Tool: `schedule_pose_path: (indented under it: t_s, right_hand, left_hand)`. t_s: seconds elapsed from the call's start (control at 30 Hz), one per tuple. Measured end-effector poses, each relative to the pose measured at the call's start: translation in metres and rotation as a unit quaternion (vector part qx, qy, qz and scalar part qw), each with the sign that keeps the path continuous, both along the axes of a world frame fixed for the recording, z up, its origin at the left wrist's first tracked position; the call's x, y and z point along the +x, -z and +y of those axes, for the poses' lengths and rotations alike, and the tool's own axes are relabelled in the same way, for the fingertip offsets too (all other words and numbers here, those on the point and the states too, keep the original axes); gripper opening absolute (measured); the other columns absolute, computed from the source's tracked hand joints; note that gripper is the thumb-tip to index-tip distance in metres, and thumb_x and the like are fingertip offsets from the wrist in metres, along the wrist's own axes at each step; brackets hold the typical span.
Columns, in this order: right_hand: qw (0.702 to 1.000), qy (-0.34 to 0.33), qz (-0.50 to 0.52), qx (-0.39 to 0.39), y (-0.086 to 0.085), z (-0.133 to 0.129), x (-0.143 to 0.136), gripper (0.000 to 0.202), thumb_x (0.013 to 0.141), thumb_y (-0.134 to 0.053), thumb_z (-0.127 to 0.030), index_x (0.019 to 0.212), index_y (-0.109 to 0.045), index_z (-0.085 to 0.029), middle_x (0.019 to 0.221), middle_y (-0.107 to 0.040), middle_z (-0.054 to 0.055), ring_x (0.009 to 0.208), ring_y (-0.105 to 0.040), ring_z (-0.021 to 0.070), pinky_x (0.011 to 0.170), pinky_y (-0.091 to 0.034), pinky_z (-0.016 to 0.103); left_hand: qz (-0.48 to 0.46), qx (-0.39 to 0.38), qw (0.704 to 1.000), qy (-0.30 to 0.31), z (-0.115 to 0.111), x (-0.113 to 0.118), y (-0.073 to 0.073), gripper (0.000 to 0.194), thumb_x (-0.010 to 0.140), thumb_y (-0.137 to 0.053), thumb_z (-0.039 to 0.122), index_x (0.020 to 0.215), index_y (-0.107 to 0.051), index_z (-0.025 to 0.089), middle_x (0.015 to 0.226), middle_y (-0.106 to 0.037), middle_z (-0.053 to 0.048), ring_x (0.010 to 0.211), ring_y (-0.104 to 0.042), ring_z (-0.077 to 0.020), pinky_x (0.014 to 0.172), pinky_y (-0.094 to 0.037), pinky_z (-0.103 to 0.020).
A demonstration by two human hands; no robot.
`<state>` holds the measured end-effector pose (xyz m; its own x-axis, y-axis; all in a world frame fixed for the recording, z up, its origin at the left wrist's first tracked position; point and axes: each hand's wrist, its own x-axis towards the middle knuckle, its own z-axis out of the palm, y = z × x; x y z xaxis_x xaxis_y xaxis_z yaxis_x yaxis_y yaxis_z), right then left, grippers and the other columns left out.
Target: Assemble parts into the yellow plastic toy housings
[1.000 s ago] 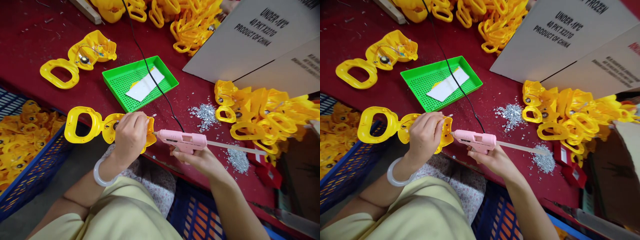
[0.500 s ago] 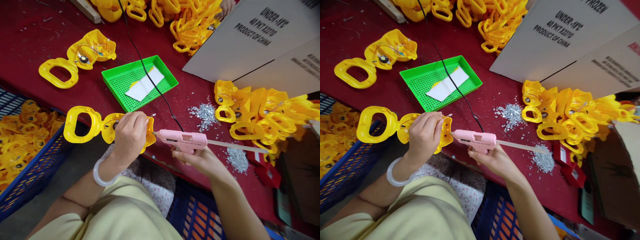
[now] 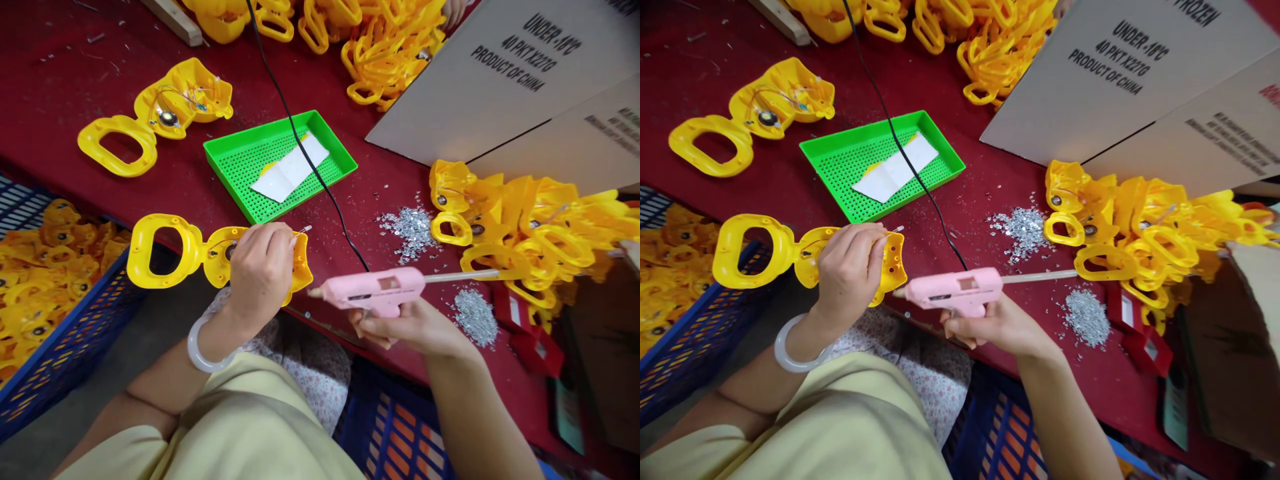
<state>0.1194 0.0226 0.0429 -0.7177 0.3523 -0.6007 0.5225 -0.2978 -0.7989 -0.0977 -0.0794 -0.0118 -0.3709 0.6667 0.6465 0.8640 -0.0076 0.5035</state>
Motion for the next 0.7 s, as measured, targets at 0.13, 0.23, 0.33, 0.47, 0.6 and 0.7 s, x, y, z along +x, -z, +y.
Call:
schedule_pose_path:
  t_s: [0.13,0.23,0.33,0.47,0.6,0.7]
  right_hand:
    - [0.989,0.112,0.094,-0.009,0.006,0.017,-0.008,0.027,0.067,-0.081,-0.036,0.08,-0.067,-0.016,0.066,-0.067,0.004,0.038,-0.037,0.0038,0.033,-0.018,0.019]
    - [0.978,0.137,0.157,-0.017,0.009,0.033,-0.031,0.028,0.064,-0.081,-0.036,0.079,-0.066,-0.018,0.067,-0.066,0.001,0.036,-0.034,0.0027,0.031,-0.018,0.019]
    - [0.971,0.145,0.191,-0.015,0.016,0.048,-0.062,0.029,0.061,-0.081,-0.034,0.081,-0.067,-0.017,0.064,-0.062,-0.002,0.04,-0.037,0.003,0.033,-0.026,0.018]
    - [0.956,0.213,0.2,0.03,0.03,0.063,-0.103,0.04,0.052,-0.087,-0.032,0.081,-0.067,-0.015,0.067,-0.063,-0.002,0.048,-0.046,0.0042,0.038,-0.038,0.017]
    - [0.963,0.2,0.159,0.082,0.044,0.07,-0.126,0.051,0.054,-0.086,-0.054,0.078,-0.065,-0.014,0.061,-0.063,0.0,0.045,-0.054,0.0084,0.04,-0.047,0.022]
    - [0.961,0.203,0.098,0.161,0.049,0.071,-0.13,0.051,0.063,-0.078,-0.063,0.074,-0.063,-0.016,0.062,-0.066,0.003,0.048,-0.061,0.014,0.044,-0.052,0.026]
  left_hand:
    - [-0.018,0.003,1.0,0.006,-0.001,0.0,0.0,0.012,0.097,-0.049,0.016,0.091,-0.059,0.013,0.095,-0.07,-0.011,0.092,-0.067,-0.0228,0.085,-0.054,-0.037]
    - [-0.017,0.002,1.0,0.001,-0.001,0.0,0.0,0.013,0.098,-0.048,0.016,0.09,-0.059,0.013,0.093,-0.07,-0.011,0.09,-0.066,-0.0223,0.083,-0.054,-0.036]
    - [-0.016,-0.003,1.0,-0.012,0.0,0.002,0.0,0.014,0.098,-0.047,0.017,0.091,-0.059,0.014,0.093,-0.07,-0.01,0.09,-0.066,-0.022,0.082,-0.055,-0.036]
    - [-0.018,-0.016,0.999,-0.044,0.001,0.006,-0.001,0.013,0.098,-0.049,0.017,0.092,-0.059,0.013,0.093,-0.07,-0.011,0.09,-0.067,-0.0237,0.081,-0.055,-0.037]
    - [-0.006,-0.012,0.998,-0.068,0.002,0.01,-0.001,0.01,0.096,-0.051,0.016,0.092,-0.059,0.011,0.094,-0.07,-0.012,0.091,-0.067,-0.0256,0.081,-0.055,-0.039]
    - [-0.001,-0.001,0.998,-0.067,0.001,0.012,-0.001,0.01,0.096,-0.051,0.015,0.09,-0.059,0.011,0.094,-0.069,-0.012,0.093,-0.068,-0.0257,0.083,-0.056,-0.039]
